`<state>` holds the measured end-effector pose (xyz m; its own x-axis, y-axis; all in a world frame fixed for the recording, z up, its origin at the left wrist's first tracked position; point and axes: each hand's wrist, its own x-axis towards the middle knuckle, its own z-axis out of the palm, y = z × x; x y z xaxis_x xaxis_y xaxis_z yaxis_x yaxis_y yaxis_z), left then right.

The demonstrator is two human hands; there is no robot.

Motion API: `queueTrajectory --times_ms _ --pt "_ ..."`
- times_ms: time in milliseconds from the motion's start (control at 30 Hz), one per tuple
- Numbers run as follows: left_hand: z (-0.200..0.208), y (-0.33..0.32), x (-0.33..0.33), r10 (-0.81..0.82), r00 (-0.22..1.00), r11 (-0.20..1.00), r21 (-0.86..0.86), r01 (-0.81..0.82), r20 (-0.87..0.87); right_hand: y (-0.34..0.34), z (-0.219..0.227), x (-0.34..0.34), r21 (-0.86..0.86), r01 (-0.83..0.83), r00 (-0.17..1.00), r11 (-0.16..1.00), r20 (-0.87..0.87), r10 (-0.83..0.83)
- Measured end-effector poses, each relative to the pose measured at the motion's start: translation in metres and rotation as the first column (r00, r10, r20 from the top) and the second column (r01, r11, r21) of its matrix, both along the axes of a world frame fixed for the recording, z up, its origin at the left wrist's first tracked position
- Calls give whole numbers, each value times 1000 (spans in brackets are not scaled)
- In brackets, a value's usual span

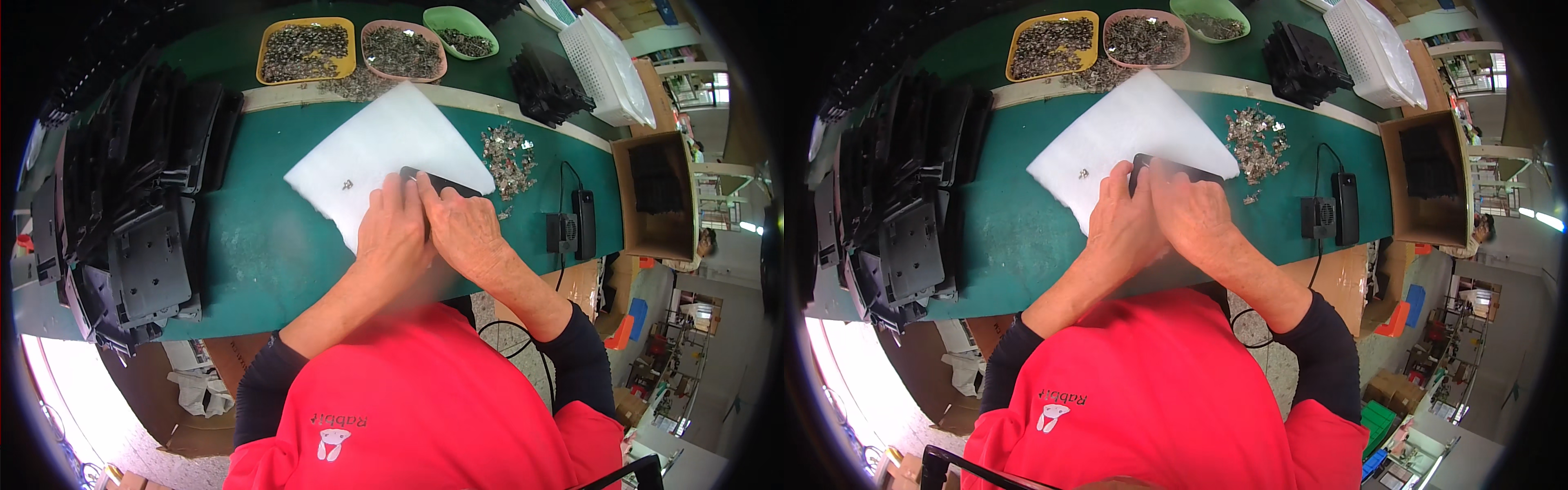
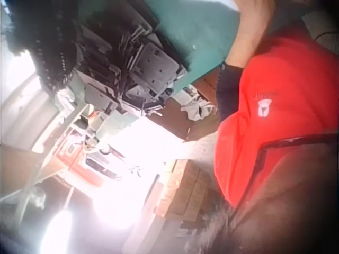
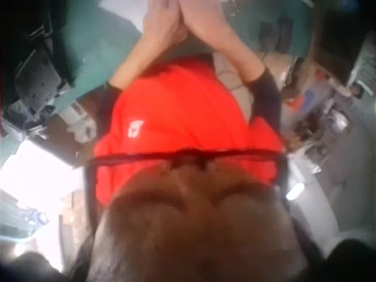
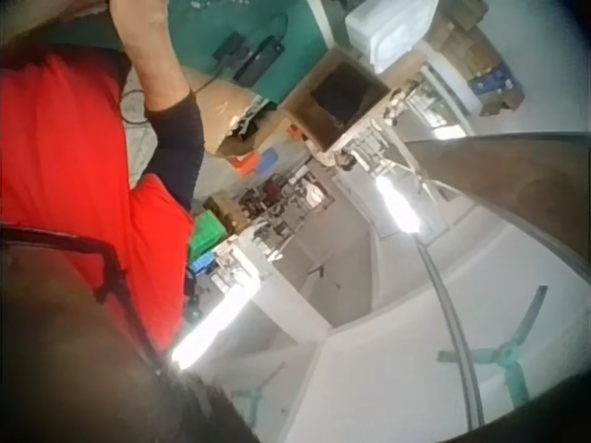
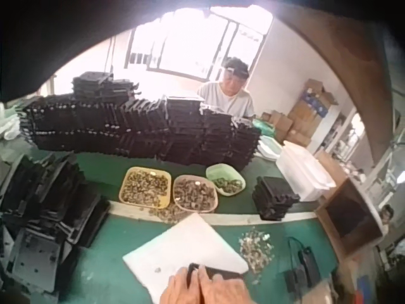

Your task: The person uses a small screwdriver to tighten screws on the back of a black electronic device. They repeatedly pick up the device, secure fasteners, and place it back on the workbench. The person handles multiple similar units in a repetitive assembly or finishing process.

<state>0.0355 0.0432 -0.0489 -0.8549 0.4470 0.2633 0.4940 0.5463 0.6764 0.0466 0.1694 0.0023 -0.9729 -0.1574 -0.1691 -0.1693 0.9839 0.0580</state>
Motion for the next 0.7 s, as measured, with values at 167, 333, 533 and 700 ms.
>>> queueTrajectory --times_ms 167,333,533,700 --pt "-9 -5 7 -32 999 995 90 32 -6 -2 -5 10 -25 47 999 999 -11 -47" --pt "-9 -4 7 -26 994 999 39 30 -102 -2 -10 17 8 72 997 997 -16 -72" --pt "-6 -4 5 -47 997 999 -6 47 -66 0 -14 16 -34 69 995 997 -64 -71" --pt "-5 -3 3 -38 995 999 -4 38 -97 -2 -16 15 -29 85 995 996 -43 -87"
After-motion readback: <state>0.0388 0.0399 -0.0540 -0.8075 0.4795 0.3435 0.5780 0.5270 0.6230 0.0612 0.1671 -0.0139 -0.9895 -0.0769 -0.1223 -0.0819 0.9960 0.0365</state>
